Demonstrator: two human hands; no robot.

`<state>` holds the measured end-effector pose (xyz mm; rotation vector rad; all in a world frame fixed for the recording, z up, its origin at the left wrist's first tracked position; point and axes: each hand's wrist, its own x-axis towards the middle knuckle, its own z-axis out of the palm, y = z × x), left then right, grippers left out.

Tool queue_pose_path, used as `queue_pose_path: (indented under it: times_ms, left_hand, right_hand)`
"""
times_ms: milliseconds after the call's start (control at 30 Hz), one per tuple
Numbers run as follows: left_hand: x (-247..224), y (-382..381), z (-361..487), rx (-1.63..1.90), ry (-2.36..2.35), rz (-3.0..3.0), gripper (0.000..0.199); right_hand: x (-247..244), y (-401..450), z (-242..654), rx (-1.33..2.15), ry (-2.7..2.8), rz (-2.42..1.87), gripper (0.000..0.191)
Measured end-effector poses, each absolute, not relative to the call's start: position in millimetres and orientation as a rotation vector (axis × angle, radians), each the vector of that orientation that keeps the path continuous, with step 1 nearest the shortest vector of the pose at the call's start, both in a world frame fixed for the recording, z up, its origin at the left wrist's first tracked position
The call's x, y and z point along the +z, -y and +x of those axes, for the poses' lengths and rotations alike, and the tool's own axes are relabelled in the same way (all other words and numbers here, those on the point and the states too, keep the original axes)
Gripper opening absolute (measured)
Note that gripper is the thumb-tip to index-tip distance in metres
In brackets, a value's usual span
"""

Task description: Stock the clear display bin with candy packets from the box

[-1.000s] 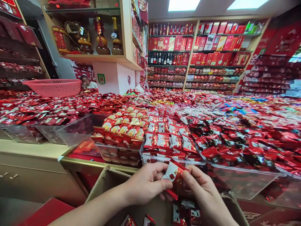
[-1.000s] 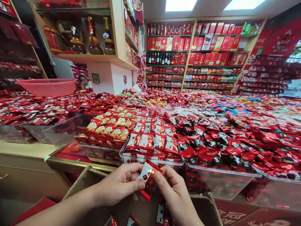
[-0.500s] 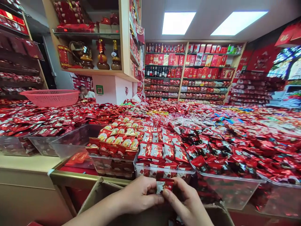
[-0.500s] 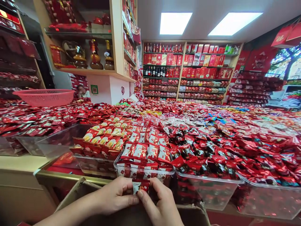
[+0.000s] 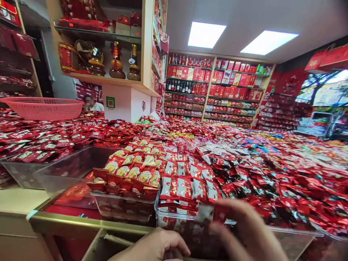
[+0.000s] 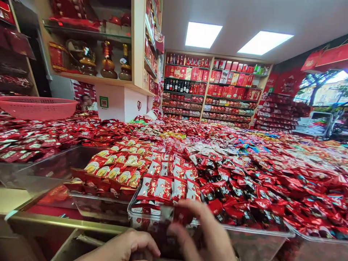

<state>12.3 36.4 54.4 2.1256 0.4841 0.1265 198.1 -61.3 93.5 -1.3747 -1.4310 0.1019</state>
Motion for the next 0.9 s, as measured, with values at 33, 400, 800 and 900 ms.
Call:
queue_pose_path:
  times_ms: [33,400,800,900]
  left_hand:
    - [52.5,-38.0,11.9,0.124,-0.478,2.128,0.03]
    - [46.9,-41.4,10.1,0.144,-0.42,2.091,0.031]
    - [47.1,-35.6,12.1,0.177,-0.541,2.015,0.027]
    - [48.0,-34.1,12.0,0.161,-0.552,1.993,0.027]
  right_hand:
    - [113.0,51.3,210.8,0.05,1.422,-1.403,0.029]
    - [156.2,-62.4,292.3,0.178,1.738,-2.241,0.042]
    - [155.0,-57.5,276.9,-0.186,2.037,-2.325,0.016]
    - [159.4,-34.8,260.9,-0.326,1.969,-2.281,0.019]
